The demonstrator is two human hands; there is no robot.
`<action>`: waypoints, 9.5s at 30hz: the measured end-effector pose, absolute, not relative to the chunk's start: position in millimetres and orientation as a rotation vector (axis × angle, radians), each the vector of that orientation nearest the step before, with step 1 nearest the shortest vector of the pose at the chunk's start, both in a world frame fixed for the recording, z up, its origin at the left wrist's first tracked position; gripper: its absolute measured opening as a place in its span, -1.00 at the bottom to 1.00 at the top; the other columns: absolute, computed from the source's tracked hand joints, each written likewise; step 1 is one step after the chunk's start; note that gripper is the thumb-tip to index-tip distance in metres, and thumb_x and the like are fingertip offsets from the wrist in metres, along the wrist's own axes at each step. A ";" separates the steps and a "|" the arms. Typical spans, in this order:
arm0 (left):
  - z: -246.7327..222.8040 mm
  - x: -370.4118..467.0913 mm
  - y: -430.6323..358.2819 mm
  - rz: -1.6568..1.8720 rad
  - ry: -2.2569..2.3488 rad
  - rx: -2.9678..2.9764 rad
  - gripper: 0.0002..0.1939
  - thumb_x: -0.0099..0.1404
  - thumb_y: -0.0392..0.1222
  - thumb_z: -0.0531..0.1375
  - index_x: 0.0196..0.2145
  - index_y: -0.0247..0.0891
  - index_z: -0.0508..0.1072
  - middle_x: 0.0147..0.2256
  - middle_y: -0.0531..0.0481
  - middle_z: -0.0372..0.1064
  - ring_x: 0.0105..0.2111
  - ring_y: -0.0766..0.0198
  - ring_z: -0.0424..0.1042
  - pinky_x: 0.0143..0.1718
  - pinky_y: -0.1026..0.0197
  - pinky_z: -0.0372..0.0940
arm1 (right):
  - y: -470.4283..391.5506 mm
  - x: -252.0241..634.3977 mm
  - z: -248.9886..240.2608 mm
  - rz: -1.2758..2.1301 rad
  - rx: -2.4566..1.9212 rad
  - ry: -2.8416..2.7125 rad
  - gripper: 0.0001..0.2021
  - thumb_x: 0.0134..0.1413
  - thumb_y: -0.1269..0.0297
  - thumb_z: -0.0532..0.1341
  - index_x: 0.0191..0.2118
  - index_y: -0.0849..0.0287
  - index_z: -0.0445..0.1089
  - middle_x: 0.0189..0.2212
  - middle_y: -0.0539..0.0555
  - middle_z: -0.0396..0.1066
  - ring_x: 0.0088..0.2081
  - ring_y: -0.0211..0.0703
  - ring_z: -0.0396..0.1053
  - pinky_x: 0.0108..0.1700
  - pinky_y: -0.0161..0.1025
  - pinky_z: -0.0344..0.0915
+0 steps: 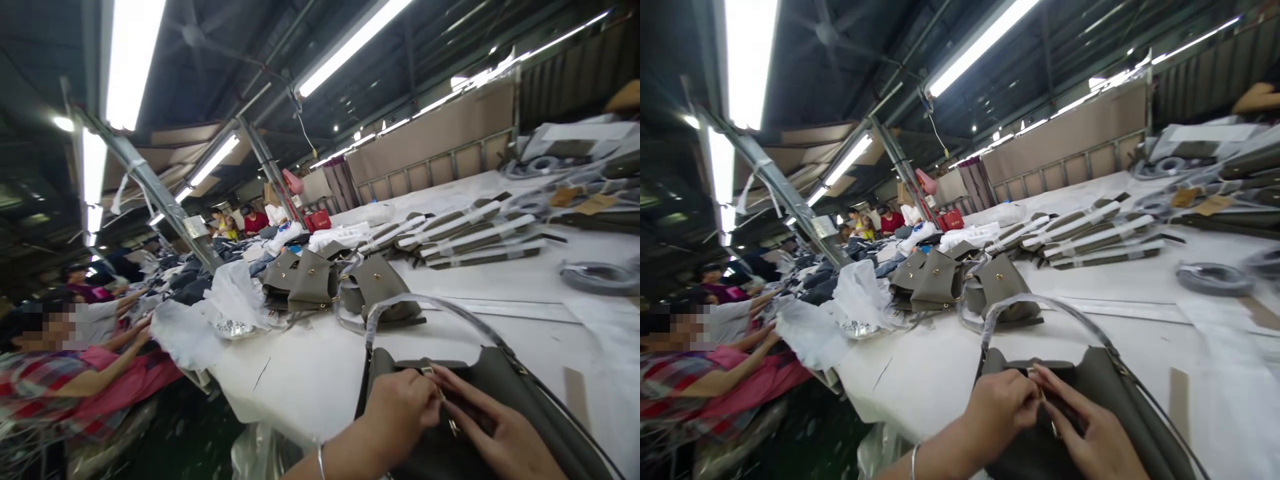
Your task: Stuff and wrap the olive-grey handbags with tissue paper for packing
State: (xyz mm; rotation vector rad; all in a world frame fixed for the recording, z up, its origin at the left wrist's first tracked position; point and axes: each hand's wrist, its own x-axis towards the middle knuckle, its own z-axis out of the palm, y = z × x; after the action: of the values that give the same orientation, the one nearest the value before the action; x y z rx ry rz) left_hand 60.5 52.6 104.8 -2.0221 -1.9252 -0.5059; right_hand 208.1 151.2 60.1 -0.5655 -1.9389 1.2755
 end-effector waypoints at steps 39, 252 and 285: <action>105.2 62.0 48.4 -1.323 -2.149 -2.007 -0.87 0.35 -0.27 0.20 -0.17 -0.14 0.52 -0.19 0.01 0.54 -0.17 0.23 0.51 -0.08 0.18 0.40 | 146.8 196.9 56.0 1.157 -0.587 -1.836 -0.56 0.20 0.30 0.22 0.19 0.00 0.35 -0.07 0.03 0.54 -0.02 -0.05 0.50 0.17 -0.01 0.38; 102.9 70.2 20.2 -0.911 -2.305 -1.885 -0.92 0.27 -0.33 0.26 -0.29 -0.22 0.57 -0.30 -0.05 0.56 -0.30 0.18 0.52 -0.21 0.17 0.38 | 127.0 200.2 35.4 1.330 -0.240 -1.880 -0.53 0.19 0.36 0.24 0.21 -0.09 0.34 0.21 0.07 0.27 0.19 0.03 0.30 0.19 -0.02 0.37; 105.5 60.6 22.1 -1.640 -2.325 -2.011 -0.77 0.31 -0.30 0.17 -0.09 -0.15 0.50 -0.23 0.02 0.51 -0.25 0.29 0.51 -0.17 0.26 0.41 | 122.8 202.8 42.8 1.369 -0.273 -1.802 -0.55 0.20 0.29 0.26 0.20 -0.05 0.32 0.15 0.11 0.30 0.15 0.02 0.34 0.17 -0.03 0.40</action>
State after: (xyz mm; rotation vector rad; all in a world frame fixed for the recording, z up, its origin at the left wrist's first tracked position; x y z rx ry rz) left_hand 60.6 22.1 105.5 -2.0114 -2.3253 -1.6398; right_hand 202.8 122.8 42.8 -0.2730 -1.8022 1.3691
